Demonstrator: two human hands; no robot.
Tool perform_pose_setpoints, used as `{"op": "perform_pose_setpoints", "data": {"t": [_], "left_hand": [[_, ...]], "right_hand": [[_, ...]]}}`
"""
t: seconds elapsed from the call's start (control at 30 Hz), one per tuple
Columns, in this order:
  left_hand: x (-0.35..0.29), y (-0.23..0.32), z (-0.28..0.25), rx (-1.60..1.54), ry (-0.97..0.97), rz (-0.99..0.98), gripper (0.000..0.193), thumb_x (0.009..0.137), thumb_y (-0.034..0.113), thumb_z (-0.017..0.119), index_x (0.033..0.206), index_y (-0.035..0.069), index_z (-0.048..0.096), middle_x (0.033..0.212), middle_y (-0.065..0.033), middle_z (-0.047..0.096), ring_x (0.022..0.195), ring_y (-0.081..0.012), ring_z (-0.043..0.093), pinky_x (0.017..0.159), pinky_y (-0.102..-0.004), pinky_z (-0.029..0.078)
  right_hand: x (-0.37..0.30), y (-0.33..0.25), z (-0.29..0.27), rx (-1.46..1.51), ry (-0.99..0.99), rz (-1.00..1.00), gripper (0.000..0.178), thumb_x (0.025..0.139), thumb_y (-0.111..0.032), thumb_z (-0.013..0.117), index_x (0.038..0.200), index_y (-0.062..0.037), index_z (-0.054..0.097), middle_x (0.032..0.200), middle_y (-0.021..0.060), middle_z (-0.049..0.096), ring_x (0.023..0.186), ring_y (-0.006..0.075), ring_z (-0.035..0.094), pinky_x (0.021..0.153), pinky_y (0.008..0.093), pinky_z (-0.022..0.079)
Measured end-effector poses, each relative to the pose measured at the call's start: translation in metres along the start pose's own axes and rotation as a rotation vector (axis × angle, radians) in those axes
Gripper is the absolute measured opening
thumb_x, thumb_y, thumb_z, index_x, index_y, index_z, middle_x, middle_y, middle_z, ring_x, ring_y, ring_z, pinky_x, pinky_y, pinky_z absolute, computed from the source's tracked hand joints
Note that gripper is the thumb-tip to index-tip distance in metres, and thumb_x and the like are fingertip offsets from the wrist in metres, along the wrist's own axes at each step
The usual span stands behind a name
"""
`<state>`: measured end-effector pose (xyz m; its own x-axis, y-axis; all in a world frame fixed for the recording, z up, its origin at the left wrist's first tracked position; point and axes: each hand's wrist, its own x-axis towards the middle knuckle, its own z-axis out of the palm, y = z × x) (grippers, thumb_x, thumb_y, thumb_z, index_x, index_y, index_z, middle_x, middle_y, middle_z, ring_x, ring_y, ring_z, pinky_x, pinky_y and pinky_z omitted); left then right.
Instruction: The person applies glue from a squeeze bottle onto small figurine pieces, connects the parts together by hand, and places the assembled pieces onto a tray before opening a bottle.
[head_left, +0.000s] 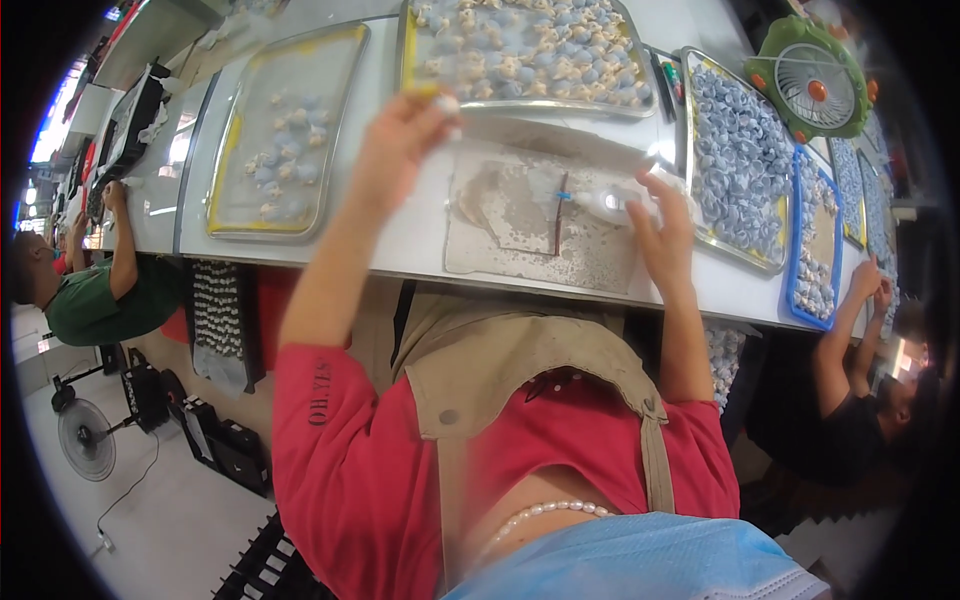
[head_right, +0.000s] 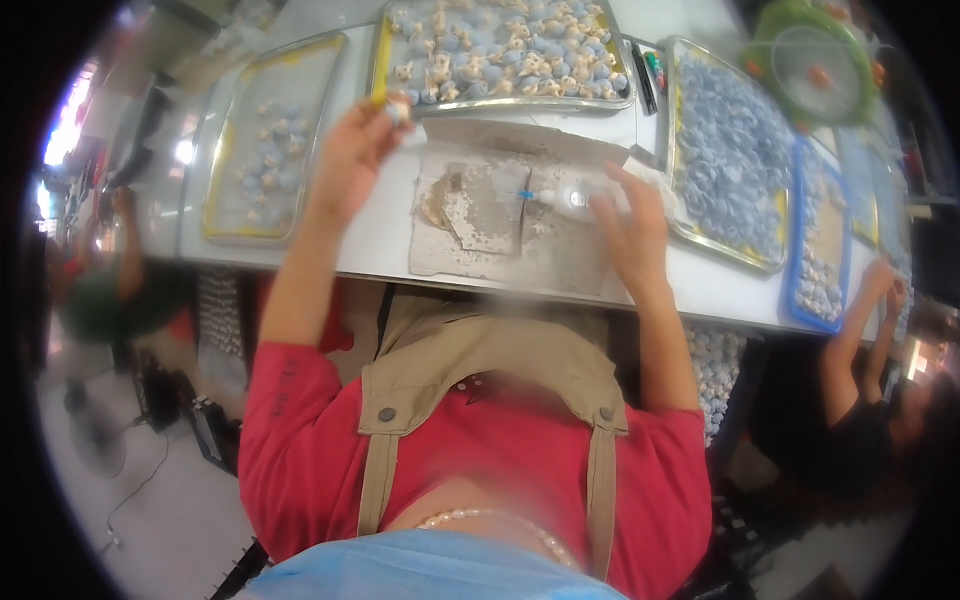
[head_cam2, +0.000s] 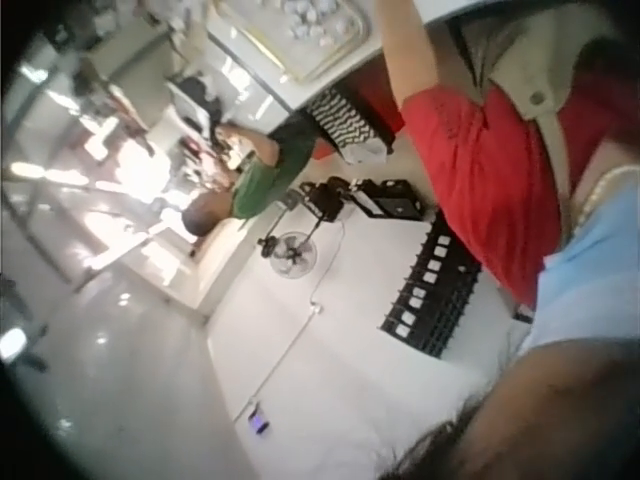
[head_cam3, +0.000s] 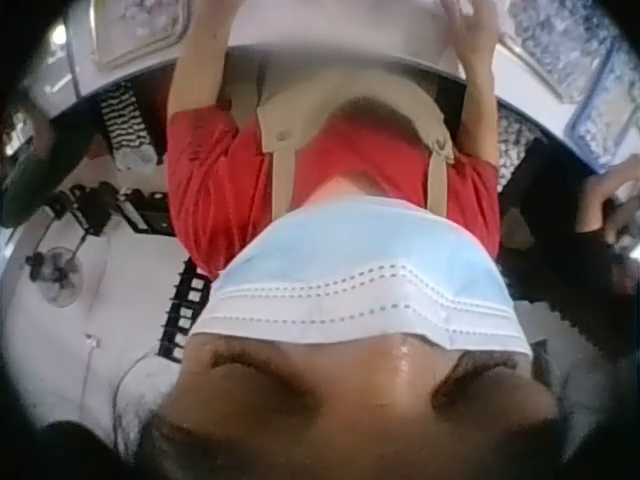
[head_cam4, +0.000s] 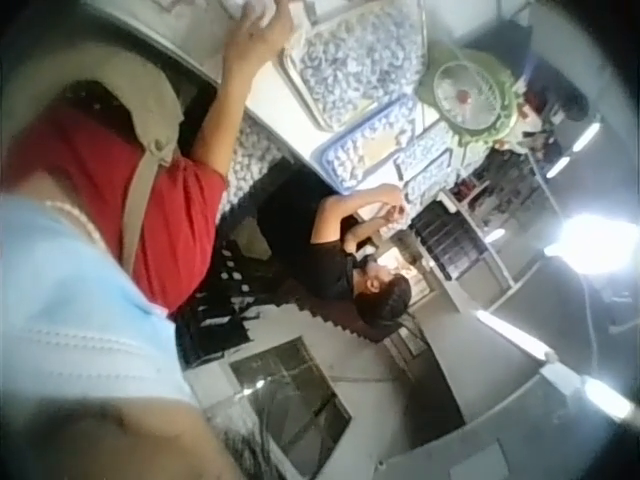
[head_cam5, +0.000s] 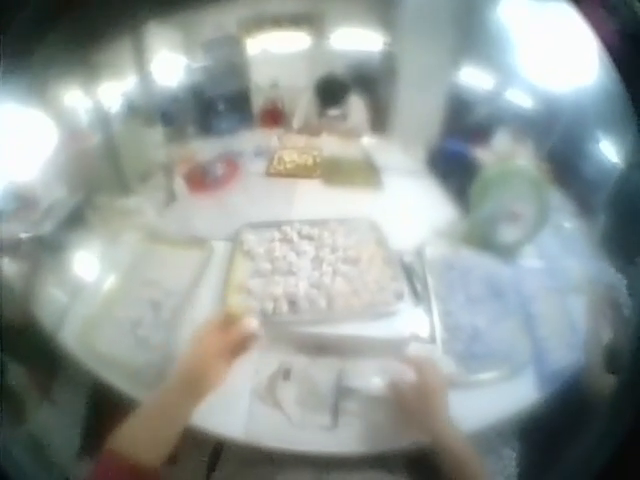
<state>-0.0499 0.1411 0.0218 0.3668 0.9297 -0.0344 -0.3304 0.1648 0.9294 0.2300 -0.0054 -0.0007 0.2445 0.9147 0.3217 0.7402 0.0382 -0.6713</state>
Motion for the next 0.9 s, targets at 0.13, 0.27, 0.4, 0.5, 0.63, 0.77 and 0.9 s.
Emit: {"op": "perform_pose_setpoints", "data": {"t": [0.13, 0.27, 0.4, 0.5, 0.63, 0.77, 0.9], "left_hand": [[-0.059, -0.039, 0.027, -0.597, -0.185, -0.355, 0.03, 0.09, 0.017, 0.051, 0.114, 0.001, 0.048, 0.102, -0.0128, 0.058, 0.084, -0.0153, 0.059, 0.076, -0.0228, 0.05], [-0.095, -0.061, 0.063, -0.645, -0.168, -0.497, 0.031, 0.091, 0.02, 0.047, 0.117, 0.001, 0.046, 0.107, -0.0142, 0.057, 0.083, -0.0163, 0.059, 0.072, -0.0226, 0.05], [-0.105, -0.056, 0.084, -0.428, -0.099, -0.547, 0.036, 0.088, 0.014, 0.053, 0.122, 0.002, 0.044, 0.109, -0.0128, 0.056, 0.078, -0.0139, 0.058, 0.069, -0.0205, 0.048], [-0.112, -0.056, 0.087, -0.257, -0.106, -0.446, 0.042, 0.084, 0.008, 0.059, 0.123, 0.002, 0.045, 0.109, -0.0101, 0.056, 0.078, -0.0108, 0.057, 0.067, -0.0187, 0.046], [-0.116, -0.067, 0.079, -0.073, -0.103, -0.346, 0.043, 0.079, 0.004, 0.064, 0.12, 0.003, 0.05, 0.099, -0.0057, 0.058, 0.074, -0.0077, 0.054, 0.066, -0.0188, 0.045], [-0.119, -0.061, 0.079, 0.018, -0.115, -0.375, 0.042, 0.079, 0.006, 0.066, 0.119, 0.002, 0.051, 0.091, -0.0033, 0.059, 0.072, -0.0055, 0.053, 0.064, -0.0184, 0.044], [-0.12, -0.062, 0.079, 0.067, -0.1, -0.273, 0.039, 0.079, 0.006, 0.066, 0.115, 0.001, 0.054, 0.088, -0.0028, 0.057, 0.07, -0.006, 0.052, 0.061, -0.0189, 0.044]], "right_hand": [[-0.004, -0.004, 0.006, -0.053, -0.14, 0.058, 0.034, 0.073, -0.016, 0.068, 0.104, -0.0047, 0.06, 0.101, 0.0136, 0.058, 0.098, 0.0288, 0.052, 0.085, 0.0346, 0.04], [-0.017, -0.003, 0.012, -0.056, -0.145, 0.089, 0.034, 0.069, -0.019, 0.071, 0.098, -0.0042, 0.061, 0.095, 0.0129, 0.06, 0.09, 0.0284, 0.055, 0.081, 0.0343, 0.042], [-0.03, -0.004, 0.004, 0.215, -0.048, 0.286, 0.027, 0.072, -0.015, 0.069, 0.093, -0.0027, 0.059, 0.084, 0.0096, 0.061, 0.078, 0.0209, 0.057, 0.073, 0.0296, 0.044], [-0.04, -0.019, -0.011, 0.638, 0.014, 0.402, 0.022, 0.074, -0.011, 0.066, 0.091, -0.0009, 0.057, 0.082, 0.0072, 0.058, 0.075, 0.0158, 0.055, 0.071, 0.0265, 0.044], [-0.057, -0.024, -0.026, 0.562, -0.001, 0.303, 0.021, 0.073, -0.009, 0.065, 0.089, -0.0004, 0.055, 0.079, 0.006, 0.055, 0.076, 0.014, 0.053, 0.07, 0.0255, 0.043], [-0.057, -0.037, -0.038, 0.316, 0.006, 0.043, 0.021, 0.067, -0.009, 0.069, 0.082, -0.0013, 0.057, 0.075, 0.0062, 0.051, 0.075, 0.0171, 0.049, 0.069, 0.0265, 0.04], [-0.05, -0.051, -0.042, 0.052, 0.008, -0.154, 0.024, 0.059, -0.012, 0.076, 0.075, -0.003, 0.06, 0.072, 0.0071, 0.05, 0.073, 0.0224, 0.045, 0.066, 0.0301, 0.038]]}}
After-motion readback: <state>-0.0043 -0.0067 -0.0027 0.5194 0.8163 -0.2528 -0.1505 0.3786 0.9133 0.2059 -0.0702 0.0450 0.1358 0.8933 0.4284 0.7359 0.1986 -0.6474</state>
